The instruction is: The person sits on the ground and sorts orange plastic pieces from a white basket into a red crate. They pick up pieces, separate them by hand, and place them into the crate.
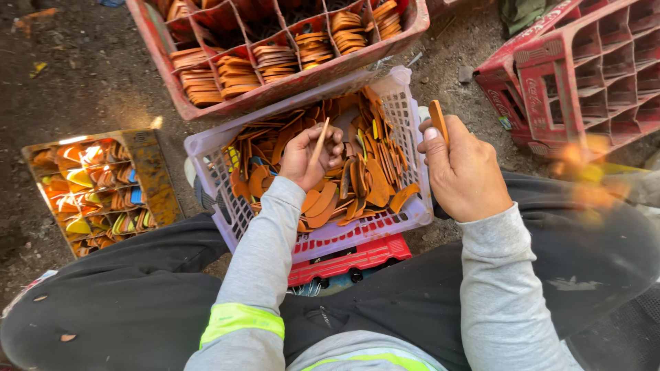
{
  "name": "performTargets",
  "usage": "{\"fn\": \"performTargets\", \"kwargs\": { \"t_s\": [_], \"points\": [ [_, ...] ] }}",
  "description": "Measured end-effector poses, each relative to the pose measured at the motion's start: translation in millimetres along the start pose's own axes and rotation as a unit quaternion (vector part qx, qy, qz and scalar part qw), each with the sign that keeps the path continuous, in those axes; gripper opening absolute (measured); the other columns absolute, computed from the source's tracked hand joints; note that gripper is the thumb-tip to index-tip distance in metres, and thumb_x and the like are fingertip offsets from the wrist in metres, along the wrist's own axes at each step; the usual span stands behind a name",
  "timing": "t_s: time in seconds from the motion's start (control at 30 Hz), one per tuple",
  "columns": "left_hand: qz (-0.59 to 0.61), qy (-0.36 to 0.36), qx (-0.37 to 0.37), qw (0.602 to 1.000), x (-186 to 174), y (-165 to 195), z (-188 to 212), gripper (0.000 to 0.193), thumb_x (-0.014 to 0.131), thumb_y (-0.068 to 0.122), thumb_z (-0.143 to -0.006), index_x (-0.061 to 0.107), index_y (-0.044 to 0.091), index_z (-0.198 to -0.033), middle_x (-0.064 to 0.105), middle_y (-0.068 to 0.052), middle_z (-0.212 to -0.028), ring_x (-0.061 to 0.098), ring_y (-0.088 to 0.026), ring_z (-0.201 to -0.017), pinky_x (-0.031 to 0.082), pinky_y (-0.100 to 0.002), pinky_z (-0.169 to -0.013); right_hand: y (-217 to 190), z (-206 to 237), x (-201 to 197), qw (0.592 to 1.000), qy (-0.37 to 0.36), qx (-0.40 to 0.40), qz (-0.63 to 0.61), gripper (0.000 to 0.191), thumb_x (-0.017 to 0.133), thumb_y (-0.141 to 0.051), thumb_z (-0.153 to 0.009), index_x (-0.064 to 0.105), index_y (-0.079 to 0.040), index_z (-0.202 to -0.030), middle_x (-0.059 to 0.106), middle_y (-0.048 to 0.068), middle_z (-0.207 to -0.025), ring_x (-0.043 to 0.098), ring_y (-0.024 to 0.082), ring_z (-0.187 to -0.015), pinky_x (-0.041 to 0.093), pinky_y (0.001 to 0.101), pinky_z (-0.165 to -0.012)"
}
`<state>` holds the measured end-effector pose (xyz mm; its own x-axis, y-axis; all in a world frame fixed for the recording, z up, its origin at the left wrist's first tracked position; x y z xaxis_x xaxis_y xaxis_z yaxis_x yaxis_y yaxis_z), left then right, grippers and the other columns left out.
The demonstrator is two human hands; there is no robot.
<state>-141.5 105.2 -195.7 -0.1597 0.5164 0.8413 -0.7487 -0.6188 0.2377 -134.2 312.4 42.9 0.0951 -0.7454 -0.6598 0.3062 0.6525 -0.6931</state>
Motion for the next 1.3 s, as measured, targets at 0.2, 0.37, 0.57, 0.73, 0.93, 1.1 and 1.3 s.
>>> {"fn": "performTargets", "kwargs": {
  "t_s": [0.2,0.37,0.57,0.73,0.93,1.1,1.3],
  "points": [
    [0.06,-0.076,0.008,0.995,21.1,0.3,18.3,0.018,0.049,0.021,-0.103,0.053,0.009,-0.091,0.058,-0.008,-0.094,0.055,-0.021,-0.082,0.043,-0.034,-0.066,12.8,6.3,10.4,0.998,-0.001,-0.001,0.056,0.024,0.053,-0.023,-0.109,0.06,0.0,-0.109,0.071,0.023,-0.086,0.071,0.041,-0.079,0.053,0.0488,-0.068],
    [-0.102,0.111,0.13,0.98,-7.3,-0.6,23.3,0.02,0.053,0.02,-0.101,0.065,0.007,-0.092,0.06,-0.006,-0.084,0.055,-0.018,-0.074,0.044,-0.032,-0.063,31.2,1.6,51.2,0.988,-0.062,-0.029,0.139,0.032,0.051,-0.031,-0.108,0.061,0.0,-0.109,0.068,0.03,-0.088,0.063,0.054,-0.086,0.048,0.0617,-0.079],
    [-0.147,0.223,0.194,0.944,8.8,-82.0,84.0,0.014,0.056,0.017,-0.105,0.064,0.008,-0.097,0.06,0.005,-0.088,0.054,-0.006,-0.081,0.045,-0.023,-0.074,21.8,5.1,92.8,0.966,-0.061,-0.148,0.205,0.043,0.06,-0.038,-0.105,0.066,0.0,-0.125,0.067,0.033,-0.102,0.065,0.053,-0.093,0.052,0.0566,-0.082],
    [-0.098,0.228,0.17,0.954,26.7,-77.6,100.2,0.015,0.058,0.019,-0.106,0.066,0.007,-0.102,0.06,0.003,-0.081,0.053,-0.008,-0.07,0.044,-0.023,-0.063,14.4,31.2,120.5,0.965,-0.235,-0.089,0.075,0.047,0.067,-0.038,-0.093,0.063,-0.001,-0.121,0.071,0.02,-0.088,0.072,0.04,-0.082,0.056,0.0488,-0.073],
    [-0.378,0.113,0.13,0.91,25.6,45.6,116.4,0.024,0.061,0.021,-0.101,0.073,0.005,-0.115,0.076,-0.006,-0.095,0.071,-0.012,-0.077,0.06,-0.028,-0.068,-11.7,36.1,105.3,0.989,-0.1,-0.084,0.073,0.024,0.069,-0.022,-0.101,0.062,0.001,-0.1,0.065,0.022,-0.078,0.068,0.039,-0.069,0.053,0.0476,-0.066],
    [-0.65,0.198,0.232,0.696,10.9,144.5,167.8,0.023,0.065,0.018,-0.098,0.075,0.005,-0.114,0.078,-0.009,-0.099,0.075,-0.017,-0.088,0.06,-0.032,-0.081,-37.5,36.6,87.8,0.982,-0.031,-0.184,0.013,0.021,0.064,-0.014,-0.1,0.061,0.0,-0.116,0.069,0.023,-0.088,0.07,0.041,-0.078,0.054,0.0477,-0.069],
    [-0.805,0.154,0.146,0.554,-9.7,39.6,157.5,0.031,0.078,0.02,-0.081,0.075,0.005,-0.108,0.072,-0.016,-0.109,0.069,-0.035,-0.101,0.055,-0.044,-0.089,-39.8,29.8,87.3,0.98,-0.019,-0.199,0.022,0.016,0.059,-0.008,-0.103,0.059,0.001,-0.117,0.068,0.024,-0.089,0.069,0.042,-0.083,0.053,0.0482,-0.073]
  ]
}}
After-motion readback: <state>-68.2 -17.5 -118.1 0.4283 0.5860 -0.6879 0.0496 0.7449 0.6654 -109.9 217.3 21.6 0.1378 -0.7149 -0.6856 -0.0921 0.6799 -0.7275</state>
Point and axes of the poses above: each hand's wrist, its own z-axis away from the middle knuckle, its own x-axis out of the palm, y = z × x, the point moved 7 cm from there along -z, towards the middle knuckle
